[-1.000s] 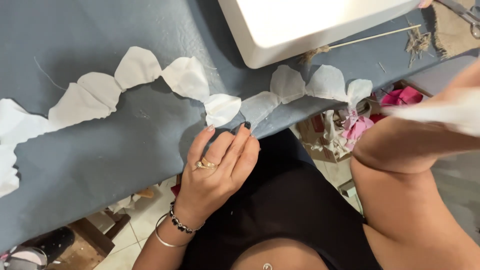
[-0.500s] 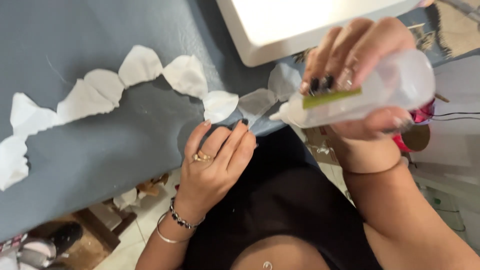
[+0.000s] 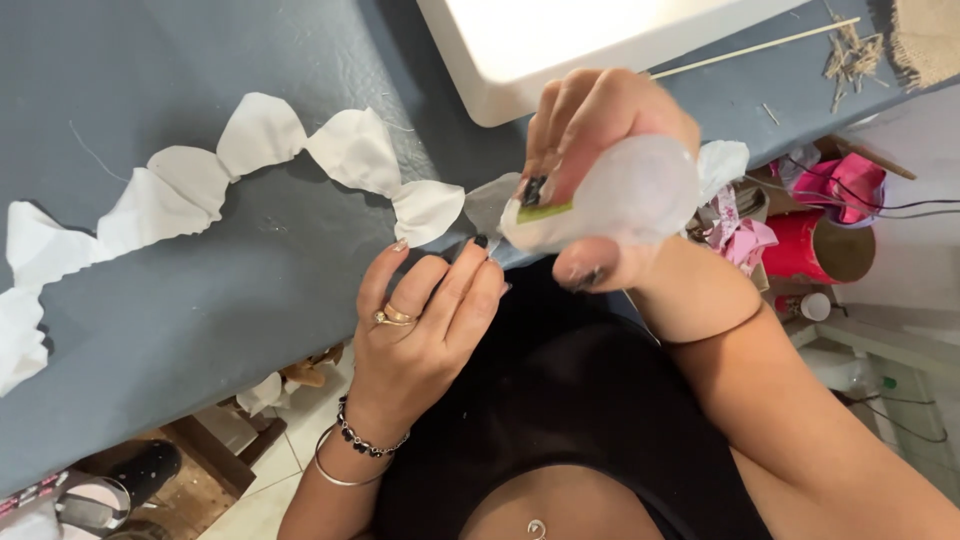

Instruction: Assembling decorative fabric flowers by gluing petals onto a stem

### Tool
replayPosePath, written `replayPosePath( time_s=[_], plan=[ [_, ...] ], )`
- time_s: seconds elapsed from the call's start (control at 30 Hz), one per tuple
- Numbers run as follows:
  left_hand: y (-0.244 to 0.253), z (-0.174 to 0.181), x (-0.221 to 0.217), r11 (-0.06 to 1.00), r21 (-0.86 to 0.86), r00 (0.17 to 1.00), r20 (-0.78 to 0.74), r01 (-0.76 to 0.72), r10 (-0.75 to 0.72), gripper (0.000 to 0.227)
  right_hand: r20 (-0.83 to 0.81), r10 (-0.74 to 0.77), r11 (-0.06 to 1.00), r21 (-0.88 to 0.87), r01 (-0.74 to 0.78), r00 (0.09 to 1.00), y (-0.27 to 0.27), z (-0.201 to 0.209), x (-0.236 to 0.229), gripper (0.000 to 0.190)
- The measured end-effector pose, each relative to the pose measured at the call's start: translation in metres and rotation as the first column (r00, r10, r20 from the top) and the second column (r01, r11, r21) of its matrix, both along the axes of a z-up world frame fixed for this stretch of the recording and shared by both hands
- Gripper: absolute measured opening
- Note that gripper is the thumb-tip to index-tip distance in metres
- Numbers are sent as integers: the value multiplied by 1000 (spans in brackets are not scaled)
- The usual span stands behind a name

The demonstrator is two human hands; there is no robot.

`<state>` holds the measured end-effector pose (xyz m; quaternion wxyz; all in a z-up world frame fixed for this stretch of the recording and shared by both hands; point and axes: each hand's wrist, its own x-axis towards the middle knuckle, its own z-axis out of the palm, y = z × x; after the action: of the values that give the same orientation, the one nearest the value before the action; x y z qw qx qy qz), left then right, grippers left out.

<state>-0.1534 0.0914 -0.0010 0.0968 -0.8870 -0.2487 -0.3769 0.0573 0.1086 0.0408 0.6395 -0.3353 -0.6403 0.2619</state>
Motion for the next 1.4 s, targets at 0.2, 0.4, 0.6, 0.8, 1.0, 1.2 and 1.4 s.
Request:
replayPosePath(
  time_s=[0.2, 0.4, 0.6, 0.8, 1.0, 1.2, 1.4],
  plan=[
    [0, -1, -1, 1000, 10, 1000, -12, -24, 24, 9, -85, -170, 966, 184, 183, 982, 9, 4, 10, 57],
    [-3, 2, 4, 999, -45, 999, -37, -17, 15, 12, 60, 69, 997, 14, -70, 996, -2, 8, 1, 49],
    [-3, -1, 3, 999, -24, 999, -17, -34, 34, 11, 41, -14, 986, 168, 7, 999, 7, 1, 15, 43],
    [-4, 0, 5, 998, -42, 998, -45, -40, 38, 13, -73, -90, 986, 134, 99, 993, 3, 8, 20, 53],
    [-6, 2, 5, 997, -63, 998, -47, -35, 32, 13, -105, 85, 994, 73, -78, 991, 2, 15, -8, 48],
    [-9, 3, 7, 996, -72, 997, -64, -53, 49, 17, 17, -43, 998, 46, 42, 999, 0, 8, -4, 40],
    [-10, -1, 9, 995, -84, 998, -44, -49, 45, 18, -62, -55, 995, 75, 59, 997, 3, 9, 3, 41]
  ],
)
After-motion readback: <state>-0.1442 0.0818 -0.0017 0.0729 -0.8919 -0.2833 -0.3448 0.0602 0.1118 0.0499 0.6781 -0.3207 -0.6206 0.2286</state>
